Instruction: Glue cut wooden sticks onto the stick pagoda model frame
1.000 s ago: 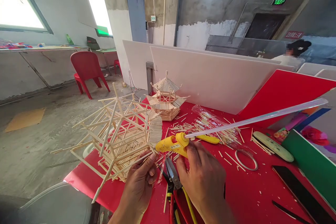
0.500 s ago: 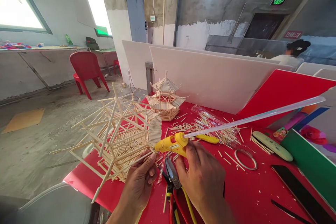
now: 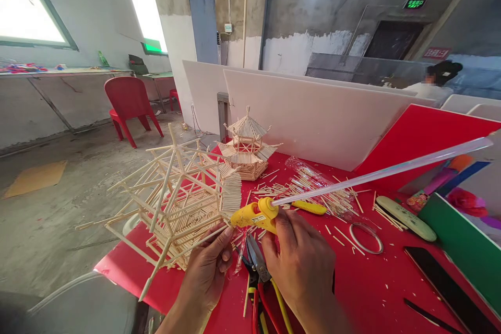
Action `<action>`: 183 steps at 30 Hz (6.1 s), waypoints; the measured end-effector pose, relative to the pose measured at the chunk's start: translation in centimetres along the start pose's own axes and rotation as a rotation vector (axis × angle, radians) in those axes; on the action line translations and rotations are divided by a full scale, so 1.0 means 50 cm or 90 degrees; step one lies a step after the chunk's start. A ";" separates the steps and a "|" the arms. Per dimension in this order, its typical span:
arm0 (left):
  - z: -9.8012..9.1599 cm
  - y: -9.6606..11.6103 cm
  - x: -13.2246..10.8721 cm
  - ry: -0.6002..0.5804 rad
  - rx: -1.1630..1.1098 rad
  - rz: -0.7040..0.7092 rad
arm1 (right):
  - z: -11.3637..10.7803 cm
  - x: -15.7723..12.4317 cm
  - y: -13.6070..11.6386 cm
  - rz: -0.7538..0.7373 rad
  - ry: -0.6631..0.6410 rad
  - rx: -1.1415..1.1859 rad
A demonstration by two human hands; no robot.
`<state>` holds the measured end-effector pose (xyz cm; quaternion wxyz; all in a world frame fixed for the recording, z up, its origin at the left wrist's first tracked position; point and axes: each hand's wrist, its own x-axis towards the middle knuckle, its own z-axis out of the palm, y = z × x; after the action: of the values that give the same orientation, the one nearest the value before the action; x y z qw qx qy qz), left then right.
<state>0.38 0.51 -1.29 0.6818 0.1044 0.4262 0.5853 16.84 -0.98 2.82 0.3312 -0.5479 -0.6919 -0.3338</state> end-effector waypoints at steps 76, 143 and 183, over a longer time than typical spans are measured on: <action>0.018 0.012 -0.015 -0.024 0.043 0.135 | -0.008 0.032 0.008 -0.002 -0.008 0.054; 0.005 0.011 -0.003 -0.026 0.073 0.145 | -0.010 0.041 0.000 -0.030 -0.009 0.035; 0.004 0.017 -0.012 -0.022 0.088 0.151 | -0.027 -0.096 0.080 0.317 -0.145 0.062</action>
<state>-0.05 0.28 -0.35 0.6062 0.2107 0.4382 0.6294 21.76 -3.97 0.03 0.3491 -0.7186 -0.5838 -0.1446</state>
